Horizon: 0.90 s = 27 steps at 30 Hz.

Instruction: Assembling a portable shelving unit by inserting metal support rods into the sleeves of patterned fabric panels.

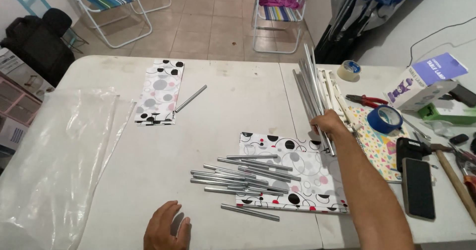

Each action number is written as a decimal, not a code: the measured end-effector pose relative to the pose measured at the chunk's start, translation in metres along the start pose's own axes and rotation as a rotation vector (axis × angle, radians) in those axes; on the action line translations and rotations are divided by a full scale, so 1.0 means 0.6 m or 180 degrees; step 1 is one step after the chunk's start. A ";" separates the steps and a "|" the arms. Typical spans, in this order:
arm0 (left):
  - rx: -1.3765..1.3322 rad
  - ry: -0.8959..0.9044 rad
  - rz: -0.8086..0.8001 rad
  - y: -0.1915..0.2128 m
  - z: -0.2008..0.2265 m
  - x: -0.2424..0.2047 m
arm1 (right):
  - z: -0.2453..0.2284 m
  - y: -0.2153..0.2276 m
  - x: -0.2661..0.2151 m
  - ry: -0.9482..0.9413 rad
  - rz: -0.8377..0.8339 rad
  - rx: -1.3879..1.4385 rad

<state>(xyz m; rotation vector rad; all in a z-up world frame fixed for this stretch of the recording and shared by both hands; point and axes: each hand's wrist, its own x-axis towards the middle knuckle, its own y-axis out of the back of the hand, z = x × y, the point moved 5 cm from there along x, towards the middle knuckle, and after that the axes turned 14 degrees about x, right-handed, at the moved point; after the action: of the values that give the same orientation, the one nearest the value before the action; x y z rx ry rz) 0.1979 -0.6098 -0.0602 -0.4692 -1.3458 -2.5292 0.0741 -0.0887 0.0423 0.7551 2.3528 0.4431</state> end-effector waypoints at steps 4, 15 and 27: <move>0.0060 0.0055 -0.0037 -0.001 0.003 0.003 | 0.048 0.004 0.127 0.0290 0.0408 -0.0544; 0.0053 -0.0018 0.0130 -0.003 0.000 0.001 | 0.087 0.021 0.182 0.1086 0.1166 -0.2670; 0.0033 -0.0474 0.0126 -0.011 -0.011 -0.001 | 0.044 -0.108 -0.086 0.1899 -0.0975 -0.2014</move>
<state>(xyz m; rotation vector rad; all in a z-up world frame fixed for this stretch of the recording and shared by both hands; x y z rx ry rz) 0.1949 -0.6117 -0.0687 -0.6872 -1.3846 -2.4968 0.0982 -0.1677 0.0151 -0.0543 2.5468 1.3300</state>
